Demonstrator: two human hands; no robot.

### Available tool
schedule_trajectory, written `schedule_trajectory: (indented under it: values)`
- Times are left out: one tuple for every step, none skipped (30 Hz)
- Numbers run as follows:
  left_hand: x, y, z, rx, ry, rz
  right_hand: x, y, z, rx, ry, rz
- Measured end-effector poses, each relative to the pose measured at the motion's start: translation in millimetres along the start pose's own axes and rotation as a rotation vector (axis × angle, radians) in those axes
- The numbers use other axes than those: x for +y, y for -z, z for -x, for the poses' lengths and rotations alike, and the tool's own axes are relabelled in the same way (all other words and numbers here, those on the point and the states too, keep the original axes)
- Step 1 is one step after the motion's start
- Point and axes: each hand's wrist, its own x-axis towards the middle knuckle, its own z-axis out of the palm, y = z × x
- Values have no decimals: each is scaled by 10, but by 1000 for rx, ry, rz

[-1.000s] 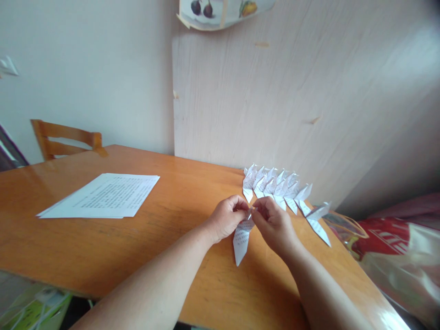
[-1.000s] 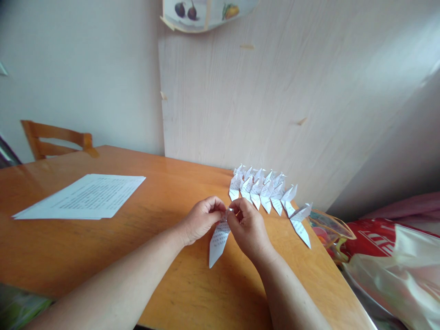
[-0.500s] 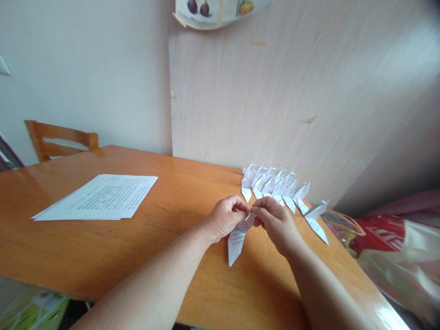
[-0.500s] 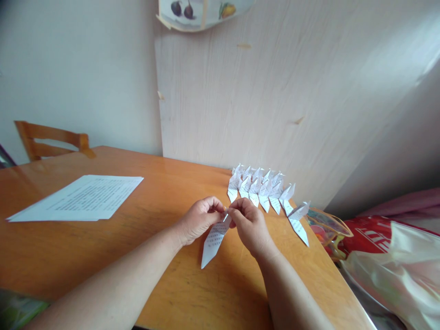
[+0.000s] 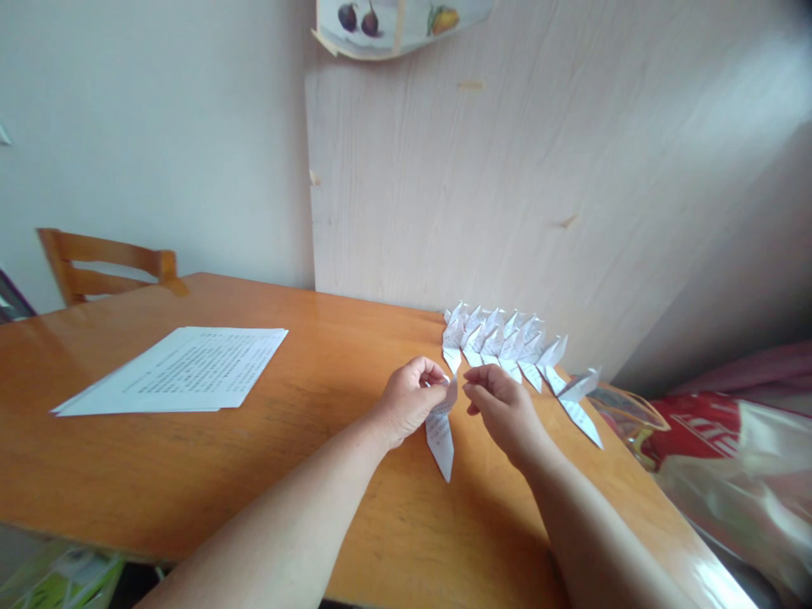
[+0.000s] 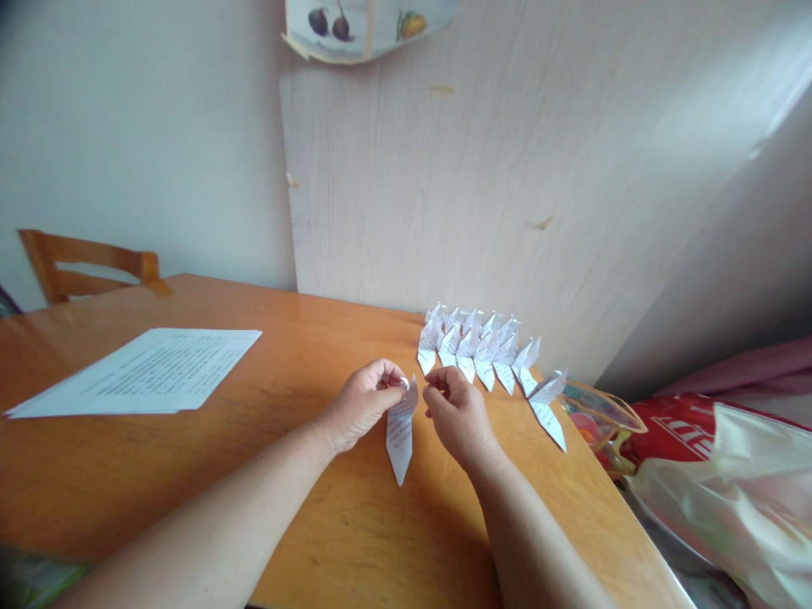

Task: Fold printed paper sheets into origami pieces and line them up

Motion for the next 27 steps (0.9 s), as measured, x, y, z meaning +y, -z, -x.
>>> schedule_trajectory:
  values:
    - [-3,0,0,-10,-2,-16,6,1,-1,-1,-1,13]
    - [-7,0,0,-21,-4,-26,8,2,-1,-2,-3,23]
    - [-12,-1,-2,-29,-7,-33,7,3,0,-4,-5,29]
    - [-17,0,-4,-34,-11,-39,5,3,3,-7,-8,33]
    - [-22,0,-7,-36,-14,-45,2,3,5,-11,-10,34]
    - [-27,1,-10,-38,-16,-51,-1,2,8,-15,-9,35]
    - [-32,3,-13,-40,-16,-55,-4,0,10,-18,-7,37]
    - [-35,5,-15,-43,-15,-57,-7,-1,11,-21,-5,41]
    - [-36,8,-16,-48,-12,-61,-10,-2,11,-23,-4,47]
    - [-36,11,-16,-53,-8,-65,-13,-3,11,-25,-4,54]
    - [-35,15,-14,-59,-2,-69,-16,-2,10,-27,-4,61]
    - [-34,18,-12,-68,6,-74,-19,-1,8,-28,-7,68]
    - [-31,22,-9,-77,16,-78,-21,2,7,-30,-10,73]
    - [-29,25,-6,-86,27,-82,-23,5,5,-29,-13,77]
    - [-28,28,-3,-95,41,-87,-24,8,4,-29,-16,82]
    - [-27,31,0,-101,53,-93,-24,11,3,-28,-21,87]
    - [-28,33,2,-105,66,-99,-24,13,2,-28,-27,89]
    - [-31,34,3,-106,76,-104,-24,15,2,-26,-33,89]
    - [-36,36,4,-107,85,-106,-25,15,3,-27,-37,86]
    - [-43,38,4,-110,91,-105,-27,15,4,-28,-39,81]
    - [-52,39,3,-114,96,-101,-30,14,6,-30,-39,75]
    - [-61,42,2,-117,100,-97,-34,13,7,-32,-39,71]
    - [-72,44,0,-123,105,-95,-38,12,8,-37,-40,72]
    - [-82,47,-2,-129,110,-94,-39,11,8,-43,-43,75]
    - [-93,50,-5,-136,116,-97,-38,11,6,-50,-44,83]
    - [-102,54,-7,-143,122,-101,-33,11,3,-59,-41,94]
    - [-112,57,-9,-148,126,-109,-23,11,-2,-67,-35,109]
